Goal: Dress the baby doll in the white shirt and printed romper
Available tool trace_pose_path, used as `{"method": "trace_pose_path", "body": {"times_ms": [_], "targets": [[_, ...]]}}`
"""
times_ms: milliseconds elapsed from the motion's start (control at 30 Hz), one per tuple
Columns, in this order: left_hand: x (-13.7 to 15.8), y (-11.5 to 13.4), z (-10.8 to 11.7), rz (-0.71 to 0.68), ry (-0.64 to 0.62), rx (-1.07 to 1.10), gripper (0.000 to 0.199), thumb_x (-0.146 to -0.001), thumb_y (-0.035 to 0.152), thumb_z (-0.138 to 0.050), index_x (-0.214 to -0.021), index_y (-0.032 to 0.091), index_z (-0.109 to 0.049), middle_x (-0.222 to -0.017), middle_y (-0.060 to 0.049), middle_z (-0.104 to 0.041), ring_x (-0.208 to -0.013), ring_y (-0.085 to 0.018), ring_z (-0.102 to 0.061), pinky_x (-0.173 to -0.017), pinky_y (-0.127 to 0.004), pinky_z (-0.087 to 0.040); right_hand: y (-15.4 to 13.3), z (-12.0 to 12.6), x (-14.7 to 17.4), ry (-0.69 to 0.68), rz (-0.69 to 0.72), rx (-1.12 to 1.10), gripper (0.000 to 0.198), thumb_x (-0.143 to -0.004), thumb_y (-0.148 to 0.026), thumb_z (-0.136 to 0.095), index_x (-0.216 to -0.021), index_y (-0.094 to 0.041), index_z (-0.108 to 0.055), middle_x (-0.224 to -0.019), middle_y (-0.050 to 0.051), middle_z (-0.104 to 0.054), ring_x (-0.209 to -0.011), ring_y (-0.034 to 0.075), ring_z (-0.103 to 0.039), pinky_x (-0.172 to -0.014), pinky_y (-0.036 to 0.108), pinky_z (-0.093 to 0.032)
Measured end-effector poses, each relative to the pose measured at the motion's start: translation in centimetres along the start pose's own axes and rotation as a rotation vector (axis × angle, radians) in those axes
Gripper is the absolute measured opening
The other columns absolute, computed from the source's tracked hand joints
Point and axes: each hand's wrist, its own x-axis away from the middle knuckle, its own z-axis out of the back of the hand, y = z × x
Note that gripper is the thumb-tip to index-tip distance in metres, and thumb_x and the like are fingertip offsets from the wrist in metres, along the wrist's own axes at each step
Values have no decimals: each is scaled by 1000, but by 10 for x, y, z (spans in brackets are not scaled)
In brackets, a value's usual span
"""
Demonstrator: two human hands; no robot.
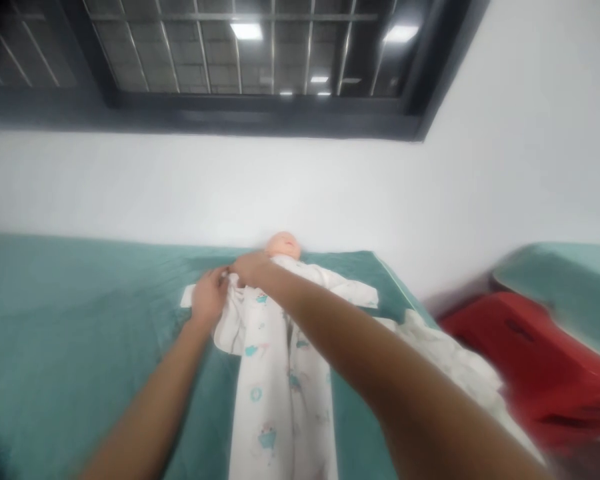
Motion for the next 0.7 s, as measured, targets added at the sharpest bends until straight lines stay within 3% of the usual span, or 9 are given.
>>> {"method": "trace_pose_path", "body": {"times_ms": [233,467,700], "targets": [[6,-5,0,-3,-6,101,36,-94,19,-41,-119,24,-67,-111,-7,-66,-103,-22,-62,-88,-31,-47,16,13,28,12,-4,157,21,-87,-34,-64,-105,-28,-70,-103,8,-71,-98,27,-65,-76,33,-44],[9,-7,-2,-1,-88,-25,36,-92,16,-42,-116,27,-66,-114,-7,-67,-100,-21,-63,-81,-30,-46,35,23,49,62,-7,243,28,-90,-40,-57,-115,-30,-67,-107,9,-68,-94,26,-64,-75,33,-43],[10,-1,2,6,-136,-175,32,-88,10,-42,-113,22,-58,-107,-8,-66,-103,-25,-60,-81,-35,-45,34,21,53,95,1,223,33,-92,-41,-53,-122,-33,-63,-111,7,-67,-92,24,-65,-73,32,-43]]}}
